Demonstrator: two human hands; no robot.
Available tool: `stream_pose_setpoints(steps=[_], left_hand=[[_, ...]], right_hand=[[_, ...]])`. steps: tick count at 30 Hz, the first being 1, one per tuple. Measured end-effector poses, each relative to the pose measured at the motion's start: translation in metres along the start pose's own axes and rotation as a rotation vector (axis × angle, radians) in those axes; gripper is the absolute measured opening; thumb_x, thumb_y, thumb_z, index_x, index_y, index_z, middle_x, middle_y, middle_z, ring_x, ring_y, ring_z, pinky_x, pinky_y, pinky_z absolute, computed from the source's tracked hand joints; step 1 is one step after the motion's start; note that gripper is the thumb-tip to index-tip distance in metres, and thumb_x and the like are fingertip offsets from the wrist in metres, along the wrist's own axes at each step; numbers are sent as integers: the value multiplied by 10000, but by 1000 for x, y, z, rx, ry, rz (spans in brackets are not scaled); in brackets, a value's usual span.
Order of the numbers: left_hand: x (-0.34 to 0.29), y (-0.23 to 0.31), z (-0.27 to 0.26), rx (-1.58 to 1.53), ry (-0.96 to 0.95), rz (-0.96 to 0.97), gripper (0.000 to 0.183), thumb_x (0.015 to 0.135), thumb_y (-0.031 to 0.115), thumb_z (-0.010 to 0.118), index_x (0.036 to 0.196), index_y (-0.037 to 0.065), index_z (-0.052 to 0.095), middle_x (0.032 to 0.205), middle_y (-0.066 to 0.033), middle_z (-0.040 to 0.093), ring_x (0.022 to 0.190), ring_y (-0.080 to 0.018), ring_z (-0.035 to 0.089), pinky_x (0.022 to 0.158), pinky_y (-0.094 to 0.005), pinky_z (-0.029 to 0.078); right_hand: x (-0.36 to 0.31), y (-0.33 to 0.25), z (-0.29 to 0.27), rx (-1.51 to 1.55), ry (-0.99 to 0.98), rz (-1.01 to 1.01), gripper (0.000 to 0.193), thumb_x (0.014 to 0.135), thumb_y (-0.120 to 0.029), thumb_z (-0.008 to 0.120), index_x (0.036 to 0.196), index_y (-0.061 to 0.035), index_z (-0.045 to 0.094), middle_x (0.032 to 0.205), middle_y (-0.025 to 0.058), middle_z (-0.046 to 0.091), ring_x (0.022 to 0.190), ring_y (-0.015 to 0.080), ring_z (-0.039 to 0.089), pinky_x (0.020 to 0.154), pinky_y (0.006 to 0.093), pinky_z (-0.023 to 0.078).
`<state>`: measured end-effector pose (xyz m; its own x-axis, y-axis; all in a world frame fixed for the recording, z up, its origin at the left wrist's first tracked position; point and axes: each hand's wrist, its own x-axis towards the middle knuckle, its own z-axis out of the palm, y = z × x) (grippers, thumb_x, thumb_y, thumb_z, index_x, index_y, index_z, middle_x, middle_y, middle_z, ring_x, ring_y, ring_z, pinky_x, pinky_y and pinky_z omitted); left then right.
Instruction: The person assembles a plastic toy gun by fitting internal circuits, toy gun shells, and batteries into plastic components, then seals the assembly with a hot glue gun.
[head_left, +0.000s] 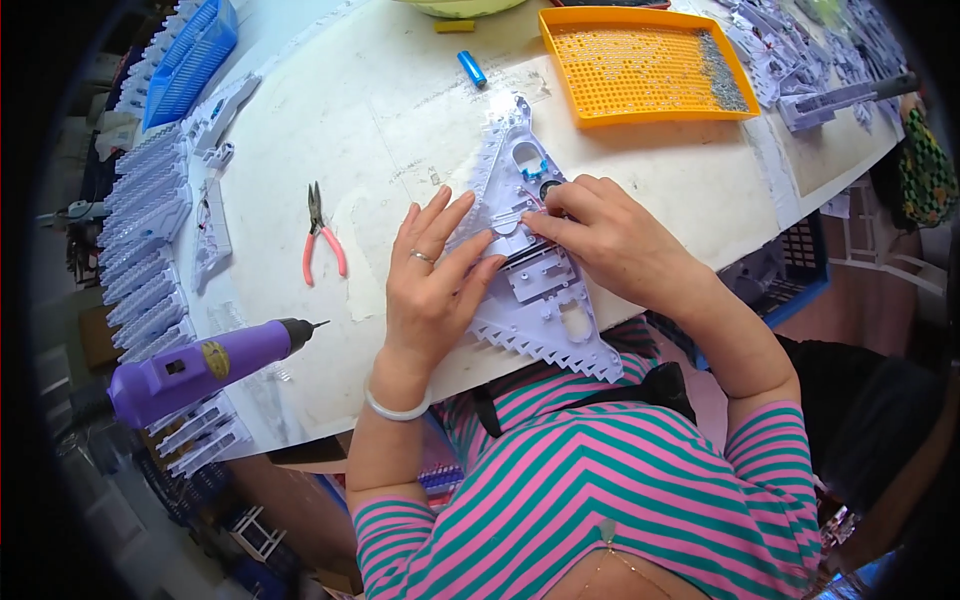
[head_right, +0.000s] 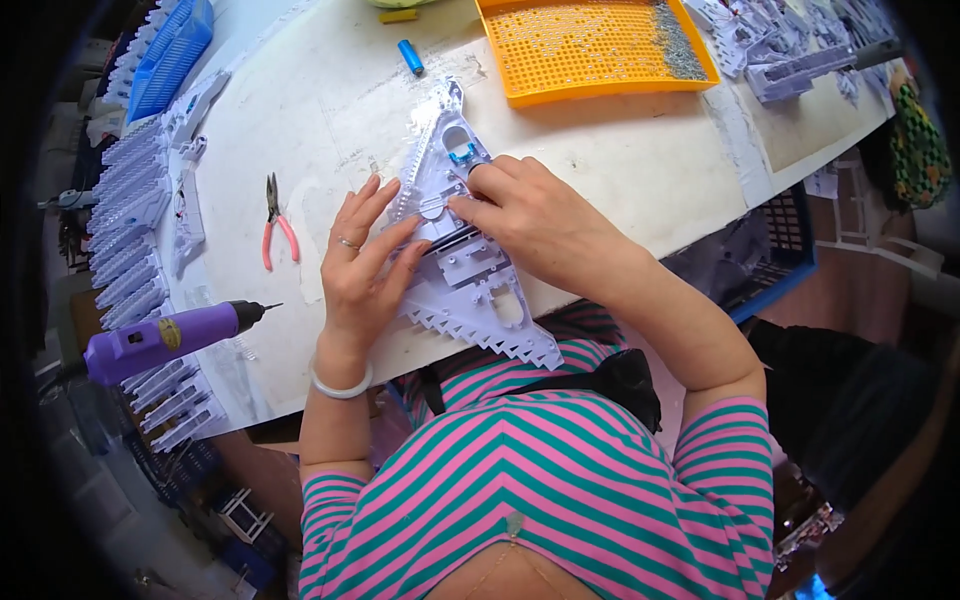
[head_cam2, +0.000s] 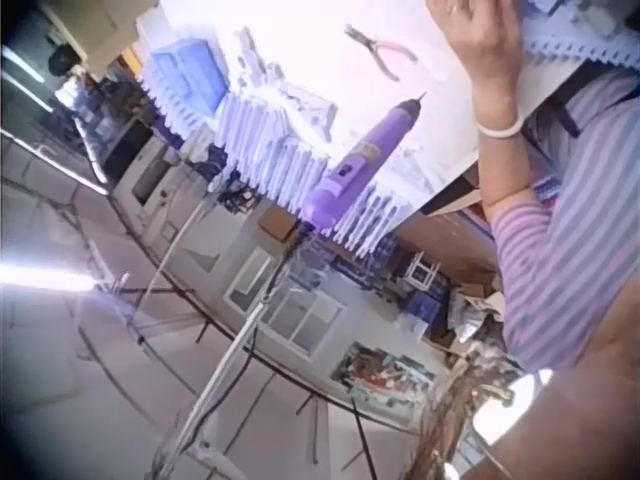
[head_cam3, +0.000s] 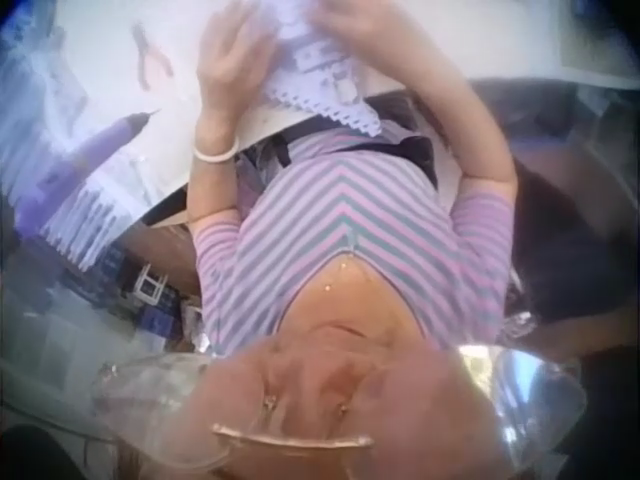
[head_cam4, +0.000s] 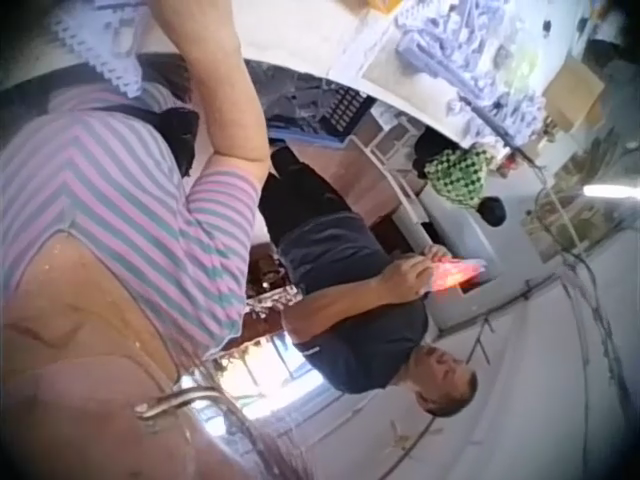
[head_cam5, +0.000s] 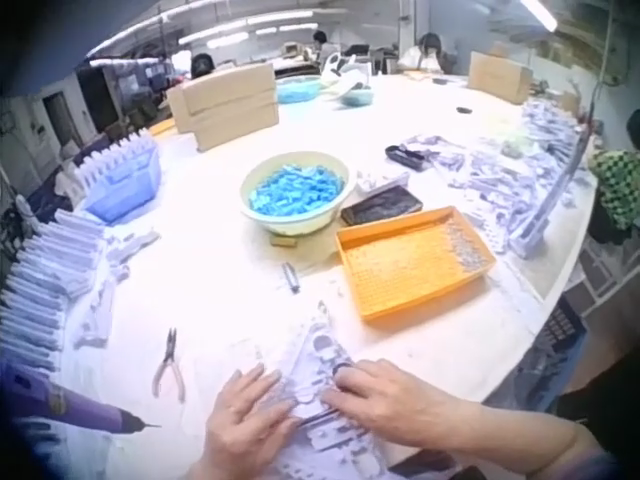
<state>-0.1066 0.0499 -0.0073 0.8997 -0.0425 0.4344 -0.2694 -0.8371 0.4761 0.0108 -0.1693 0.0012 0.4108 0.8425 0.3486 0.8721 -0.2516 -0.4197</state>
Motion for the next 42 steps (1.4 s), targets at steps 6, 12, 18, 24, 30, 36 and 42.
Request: stream_pose_setpoints(steps=[6, 12, 18, 24, 30, 36, 42], left_hand=[[3, 2, 1, -10, 16, 8, 285, 776, 121, 845, 1043, 61, 761, 1353, -155, 661, 1326, -373, 580, 1117, -553, 427], [-6, 16, -15, -16, 10, 8, 304, 767, 85, 845, 1057, 50, 760, 1364, -164, 651, 1328, -387, 576, 1121, -560, 422], [-10, 24, -23, -17, -47, -23, 327, 787, 79, 819, 1109, 70, 760, 1419, -166, 609, 1405, -412, 486, 1158, -579, 358], [26, 38, -7, -29, -278, 42, 308, 925, 302, 705, 1218, 225, 758, 1653, -154, 337, 1575, -423, 128, 1257, -576, 69], [32, 30, 8, -73, -316, 26, 313, 923, 361, 702, 1191, 213, 769, 1674, -118, 310, 1584, -412, 83, 1242, -613, 77], [38, 17, 7, -142, -258, 12, 290, 873, 337, 767, 1112, 175, 792, 1611, -118, 423, 1548, -413, 235, 1214, -642, 169], [42, 7, 10, -108, -247, 20, 243, 905, 295, 743, 1112, 181, 798, 1582, -123, 462, 1532, -401, 283, 1208, -635, 197]], right_hand=[[-17, 6, -15, 221, 126, 79, 446, 803, 112, 704, 1227, -27, 703, 1061, 122, 643, 943, 285, 647, 804, 372, 552], [-82, 8, -40, 142, 50, 177, 472, 767, 51, 721, 1221, -71, 680, 1105, 121, 678, 1000, 323, 662, 849, 409, 540], [-116, -32, -40, 137, -276, 113, 716, 731, -125, 812, 1398, -166, 555, 1516, 148, 486, 1419, 381, 474, 1141, 556, 384], [-111, -36, -9, 99, -188, 40, 691, 702, -111, 811, 1346, -260, 608, 1576, 187, 392, 1464, 428, 402, 1185, 627, 319], [-98, -27, 2, 109, -74, 9, 640, 762, -104, 765, 1373, -211, 606, 1574, 181, 416, 1482, 402, 386, 1187, 592, 328], [-72, -13, -16, 266, -11, -19, 488, 769, -31, 757, 1227, -148, 635, 1503, 157, 515, 1427, 411, 466, 1141, 577, 408], [-49, 1, -22, 354, -1, -14, 397, 830, 5, 694, 1215, -70, 635, 1368, 153, 640, 1338, 377, 566, 1126, 561, 428]])
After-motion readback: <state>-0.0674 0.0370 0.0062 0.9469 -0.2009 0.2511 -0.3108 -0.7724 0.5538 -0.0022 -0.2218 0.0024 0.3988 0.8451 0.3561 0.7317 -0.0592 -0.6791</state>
